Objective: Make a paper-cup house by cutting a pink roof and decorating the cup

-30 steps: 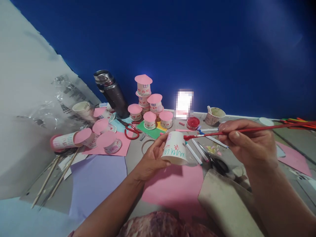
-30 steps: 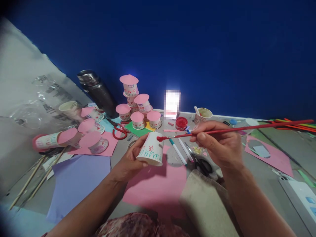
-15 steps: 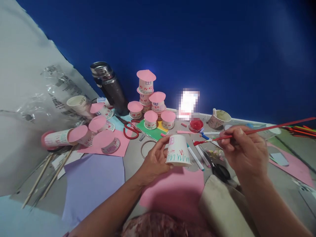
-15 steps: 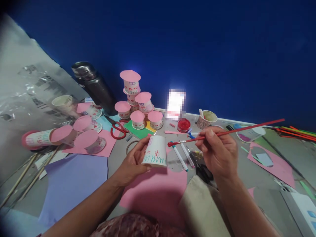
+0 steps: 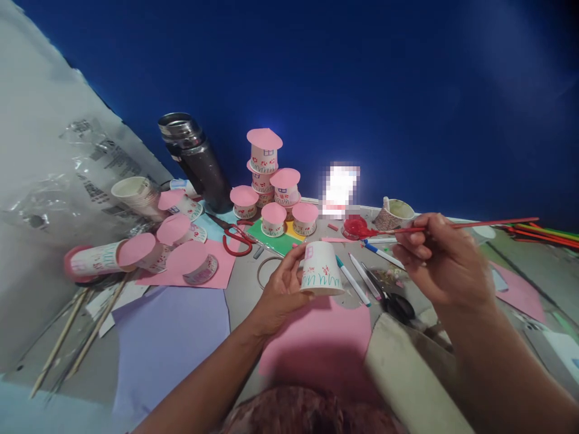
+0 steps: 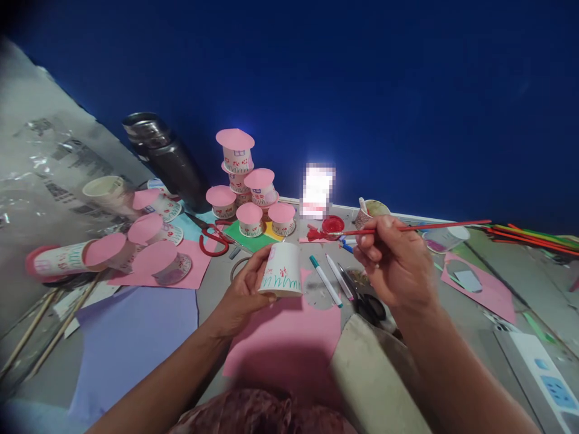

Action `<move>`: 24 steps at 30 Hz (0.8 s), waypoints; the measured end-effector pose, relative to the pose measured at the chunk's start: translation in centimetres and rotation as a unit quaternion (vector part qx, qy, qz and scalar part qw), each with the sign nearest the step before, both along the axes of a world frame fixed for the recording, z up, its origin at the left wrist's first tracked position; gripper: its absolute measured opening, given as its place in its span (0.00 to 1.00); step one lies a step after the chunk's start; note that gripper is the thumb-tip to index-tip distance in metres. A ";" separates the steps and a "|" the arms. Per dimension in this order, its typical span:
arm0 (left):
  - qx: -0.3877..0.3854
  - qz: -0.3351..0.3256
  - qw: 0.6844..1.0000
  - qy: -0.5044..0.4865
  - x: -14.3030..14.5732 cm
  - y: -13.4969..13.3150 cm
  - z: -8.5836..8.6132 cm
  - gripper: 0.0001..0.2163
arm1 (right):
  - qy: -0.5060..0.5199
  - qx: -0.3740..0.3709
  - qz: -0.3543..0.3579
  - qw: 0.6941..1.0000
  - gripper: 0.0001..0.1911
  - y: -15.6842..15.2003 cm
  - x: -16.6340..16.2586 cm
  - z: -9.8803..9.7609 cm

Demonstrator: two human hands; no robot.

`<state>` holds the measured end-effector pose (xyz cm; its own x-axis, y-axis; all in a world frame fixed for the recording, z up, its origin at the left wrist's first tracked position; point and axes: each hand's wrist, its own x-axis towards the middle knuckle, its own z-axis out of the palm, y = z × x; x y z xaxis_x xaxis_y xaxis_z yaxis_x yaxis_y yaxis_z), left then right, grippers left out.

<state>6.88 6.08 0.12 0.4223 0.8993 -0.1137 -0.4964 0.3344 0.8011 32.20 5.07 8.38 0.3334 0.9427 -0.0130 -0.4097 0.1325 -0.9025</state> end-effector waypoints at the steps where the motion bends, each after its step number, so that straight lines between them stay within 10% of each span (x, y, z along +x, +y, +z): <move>1: 0.005 0.000 1.000 0.005 -0.1 0.0 0.0 0.41 | -0.005 0.000 -0.007 1.000 0.17 -0.6 -0.4 0.2; 10: 0.020 -0.033 0.999 0.032 0.2 -0.6 0.0 0.40 | -0.055 0.048 -0.152 0.986 0.14 -6.7 -4.5 -4.1; 24: -0.018 -0.064 0.998 0.023 0.6 -0.8 -0.9 0.41 | -0.137 0.087 -0.114 0.980 0.10 -6.8 -2.9 -5.2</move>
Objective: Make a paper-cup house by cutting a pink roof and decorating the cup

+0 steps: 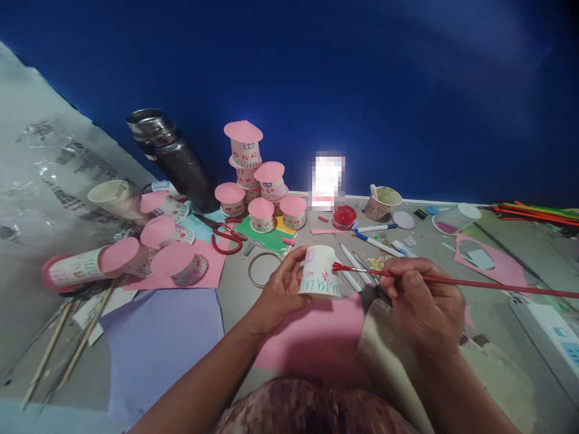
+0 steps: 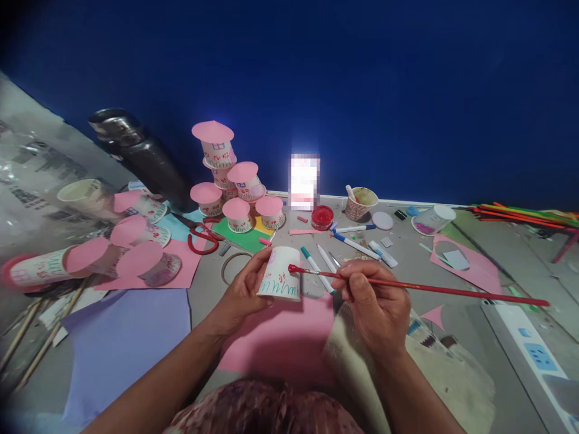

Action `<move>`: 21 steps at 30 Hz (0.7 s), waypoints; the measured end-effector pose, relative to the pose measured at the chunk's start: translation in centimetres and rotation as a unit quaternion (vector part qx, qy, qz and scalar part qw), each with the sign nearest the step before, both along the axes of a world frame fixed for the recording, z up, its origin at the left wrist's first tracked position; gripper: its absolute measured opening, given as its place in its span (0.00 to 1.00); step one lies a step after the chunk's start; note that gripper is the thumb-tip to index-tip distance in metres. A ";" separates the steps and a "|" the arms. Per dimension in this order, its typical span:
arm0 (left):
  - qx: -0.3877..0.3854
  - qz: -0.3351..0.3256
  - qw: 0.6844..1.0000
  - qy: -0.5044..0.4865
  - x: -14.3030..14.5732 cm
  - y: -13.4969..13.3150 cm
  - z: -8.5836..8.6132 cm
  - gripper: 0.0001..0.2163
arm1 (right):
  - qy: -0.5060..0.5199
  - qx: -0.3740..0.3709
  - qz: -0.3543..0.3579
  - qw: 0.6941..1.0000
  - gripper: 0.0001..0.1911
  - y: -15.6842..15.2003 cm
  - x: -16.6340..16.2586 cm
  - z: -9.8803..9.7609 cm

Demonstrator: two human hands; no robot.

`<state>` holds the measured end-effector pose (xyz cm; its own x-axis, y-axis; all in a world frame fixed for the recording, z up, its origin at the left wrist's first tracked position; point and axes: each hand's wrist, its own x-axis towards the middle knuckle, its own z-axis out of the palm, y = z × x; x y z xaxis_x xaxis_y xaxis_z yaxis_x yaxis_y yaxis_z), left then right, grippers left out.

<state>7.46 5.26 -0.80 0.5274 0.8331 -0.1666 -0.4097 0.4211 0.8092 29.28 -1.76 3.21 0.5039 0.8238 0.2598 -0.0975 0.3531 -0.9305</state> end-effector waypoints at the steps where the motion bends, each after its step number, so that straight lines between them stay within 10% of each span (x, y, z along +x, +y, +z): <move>1: -0.002 -0.002 1.000 -0.002 0.0 0.0 0.0 0.41 | -0.009 -0.003 0.002 1.000 0.09 0.0 0.0 0.0; 21: -0.003 0.001 1.000 0.005 0.1 -0.1 0.5 0.42 | -0.015 -0.014 0.020 1.000 0.09 -0.2 0.1 0.0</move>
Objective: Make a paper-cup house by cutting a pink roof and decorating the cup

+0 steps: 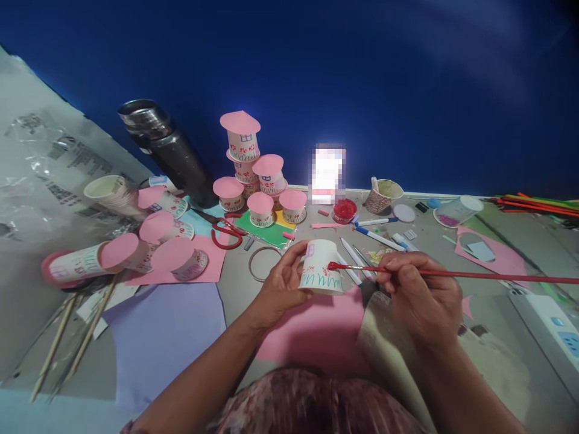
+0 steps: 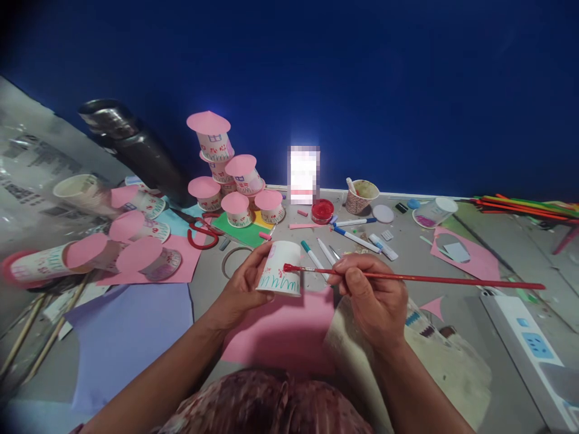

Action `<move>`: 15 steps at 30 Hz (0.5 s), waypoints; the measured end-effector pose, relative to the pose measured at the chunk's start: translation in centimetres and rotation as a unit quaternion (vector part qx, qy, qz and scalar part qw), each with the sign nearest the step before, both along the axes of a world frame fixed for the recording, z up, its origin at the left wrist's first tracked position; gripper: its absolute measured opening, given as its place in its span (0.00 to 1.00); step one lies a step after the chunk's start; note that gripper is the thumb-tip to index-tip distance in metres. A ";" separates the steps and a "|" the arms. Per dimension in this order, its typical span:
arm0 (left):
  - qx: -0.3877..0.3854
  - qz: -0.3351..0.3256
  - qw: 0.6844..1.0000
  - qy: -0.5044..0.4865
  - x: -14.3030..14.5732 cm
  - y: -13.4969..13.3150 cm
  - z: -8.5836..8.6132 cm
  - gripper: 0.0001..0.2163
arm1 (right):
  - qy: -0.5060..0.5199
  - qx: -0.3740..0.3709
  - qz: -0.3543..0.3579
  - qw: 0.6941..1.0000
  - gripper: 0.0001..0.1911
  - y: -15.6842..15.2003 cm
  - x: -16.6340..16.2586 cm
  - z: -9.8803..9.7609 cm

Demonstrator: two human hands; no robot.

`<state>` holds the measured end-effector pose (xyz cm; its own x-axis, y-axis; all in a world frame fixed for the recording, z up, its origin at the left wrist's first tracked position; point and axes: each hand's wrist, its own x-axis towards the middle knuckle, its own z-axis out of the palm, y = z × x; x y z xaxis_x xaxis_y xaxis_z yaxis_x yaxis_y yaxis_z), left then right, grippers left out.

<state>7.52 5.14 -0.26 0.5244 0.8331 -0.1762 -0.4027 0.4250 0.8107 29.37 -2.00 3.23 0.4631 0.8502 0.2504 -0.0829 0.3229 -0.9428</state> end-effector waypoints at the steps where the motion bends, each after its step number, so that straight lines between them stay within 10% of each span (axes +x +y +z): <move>1: -0.001 0.000 1.000 0.002 0.0 0.0 0.0 0.42 | 0.004 0.001 -0.001 1.000 0.09 0.0 0.1 0.0; 15: -0.005 -0.002 1.000 -0.015 0.0 -0.1 -0.2 0.43 | -0.023 0.010 0.009 1.000 0.09 -0.4 0.1 0.1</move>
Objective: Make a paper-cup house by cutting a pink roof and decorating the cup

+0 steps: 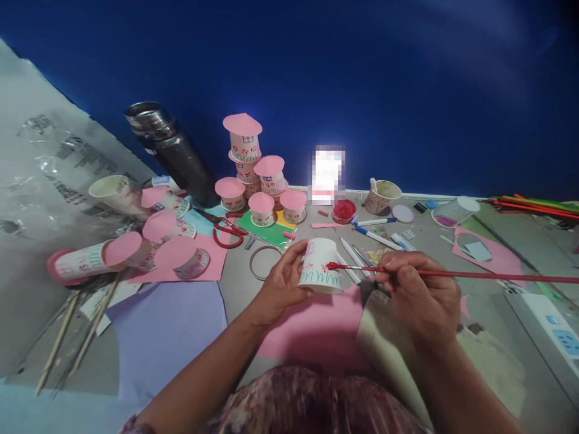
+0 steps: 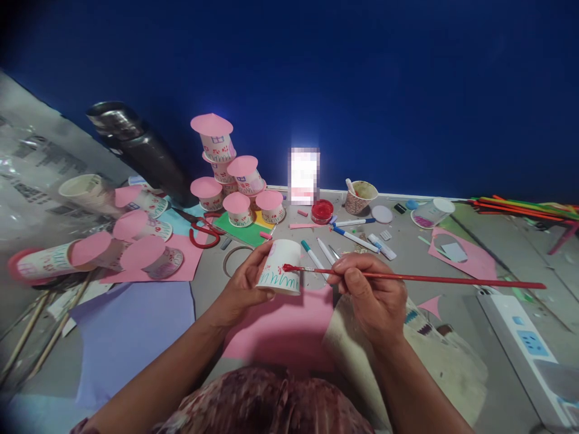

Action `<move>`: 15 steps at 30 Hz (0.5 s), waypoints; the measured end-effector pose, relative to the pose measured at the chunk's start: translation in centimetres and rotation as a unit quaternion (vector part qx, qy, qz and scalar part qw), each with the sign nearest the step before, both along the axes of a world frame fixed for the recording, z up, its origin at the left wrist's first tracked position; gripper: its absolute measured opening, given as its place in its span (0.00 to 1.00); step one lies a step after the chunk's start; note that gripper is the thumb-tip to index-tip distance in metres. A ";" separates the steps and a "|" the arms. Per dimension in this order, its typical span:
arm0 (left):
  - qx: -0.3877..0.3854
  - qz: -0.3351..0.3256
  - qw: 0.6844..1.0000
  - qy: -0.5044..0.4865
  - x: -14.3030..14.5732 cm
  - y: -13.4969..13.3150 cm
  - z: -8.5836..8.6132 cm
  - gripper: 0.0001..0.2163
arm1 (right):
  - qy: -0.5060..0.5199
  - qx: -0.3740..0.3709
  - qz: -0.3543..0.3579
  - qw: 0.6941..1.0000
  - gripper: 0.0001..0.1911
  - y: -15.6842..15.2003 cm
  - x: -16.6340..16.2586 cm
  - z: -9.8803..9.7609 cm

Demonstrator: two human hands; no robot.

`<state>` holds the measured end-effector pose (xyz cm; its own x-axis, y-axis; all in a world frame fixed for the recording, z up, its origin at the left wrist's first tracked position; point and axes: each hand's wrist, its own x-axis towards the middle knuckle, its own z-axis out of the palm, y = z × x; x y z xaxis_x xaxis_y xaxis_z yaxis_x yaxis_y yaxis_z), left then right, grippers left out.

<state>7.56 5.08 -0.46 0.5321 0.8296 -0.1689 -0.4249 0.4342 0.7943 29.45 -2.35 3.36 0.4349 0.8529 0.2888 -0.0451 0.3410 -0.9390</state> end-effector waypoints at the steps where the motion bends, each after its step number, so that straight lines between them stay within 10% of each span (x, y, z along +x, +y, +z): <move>1: 0.001 0.001 1.000 -0.002 0.0 0.0 0.0 0.43 | 0.001 0.001 0.001 1.000 0.09 0.0 0.0 0.0; 15: 0.010 0.001 1.000 -0.006 0.1 0.0 -0.2 0.43 | 0.036 0.020 -0.021 0.999 0.10 0.3 -0.1 0.5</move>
<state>7.64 5.06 -0.67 0.5316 0.8344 -0.1458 -0.4359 0.4170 0.7976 29.37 -2.02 3.86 0.4902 0.8221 0.2894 -0.0962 0.3810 -0.9195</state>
